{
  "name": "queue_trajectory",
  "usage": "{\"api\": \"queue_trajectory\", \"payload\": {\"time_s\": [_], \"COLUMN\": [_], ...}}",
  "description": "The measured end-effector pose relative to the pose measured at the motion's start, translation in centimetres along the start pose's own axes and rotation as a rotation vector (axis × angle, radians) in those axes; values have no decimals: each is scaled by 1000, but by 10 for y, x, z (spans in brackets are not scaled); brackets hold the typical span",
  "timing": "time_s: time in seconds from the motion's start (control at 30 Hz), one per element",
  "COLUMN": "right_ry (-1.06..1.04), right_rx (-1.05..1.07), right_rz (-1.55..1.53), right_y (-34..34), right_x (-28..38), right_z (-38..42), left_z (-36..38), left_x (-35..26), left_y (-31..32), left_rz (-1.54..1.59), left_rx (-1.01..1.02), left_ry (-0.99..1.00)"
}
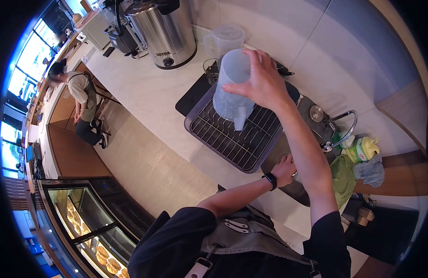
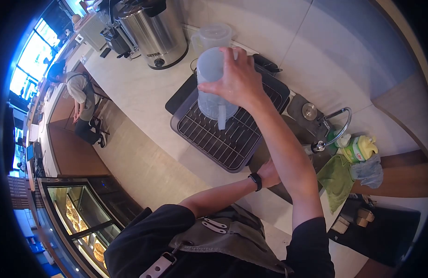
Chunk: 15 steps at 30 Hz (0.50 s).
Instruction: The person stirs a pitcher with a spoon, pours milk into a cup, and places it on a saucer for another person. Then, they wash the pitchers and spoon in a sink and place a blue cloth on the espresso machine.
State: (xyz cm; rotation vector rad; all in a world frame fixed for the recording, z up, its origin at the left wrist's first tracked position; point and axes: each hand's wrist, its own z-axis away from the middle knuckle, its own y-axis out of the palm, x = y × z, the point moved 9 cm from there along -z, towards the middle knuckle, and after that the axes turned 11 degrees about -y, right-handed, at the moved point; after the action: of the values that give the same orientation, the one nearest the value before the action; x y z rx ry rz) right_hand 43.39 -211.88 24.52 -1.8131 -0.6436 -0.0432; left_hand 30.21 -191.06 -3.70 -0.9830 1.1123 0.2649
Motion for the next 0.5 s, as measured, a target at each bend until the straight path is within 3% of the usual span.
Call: {"api": "queue_trajectory", "payload": {"time_s": [0.23, 0.5], "right_ry": [164, 262], "right_rx": [135, 203], "right_rz": [-42, -103], "right_y": [59, 73], "right_x": [-30, -60], "right_z": [-35, -54], "left_z": [1, -3], "left_x": [12, 13], "left_y": [9, 6], "left_rz": [112, 44], "left_rx": [71, 25], "left_ry": [18, -5]}}
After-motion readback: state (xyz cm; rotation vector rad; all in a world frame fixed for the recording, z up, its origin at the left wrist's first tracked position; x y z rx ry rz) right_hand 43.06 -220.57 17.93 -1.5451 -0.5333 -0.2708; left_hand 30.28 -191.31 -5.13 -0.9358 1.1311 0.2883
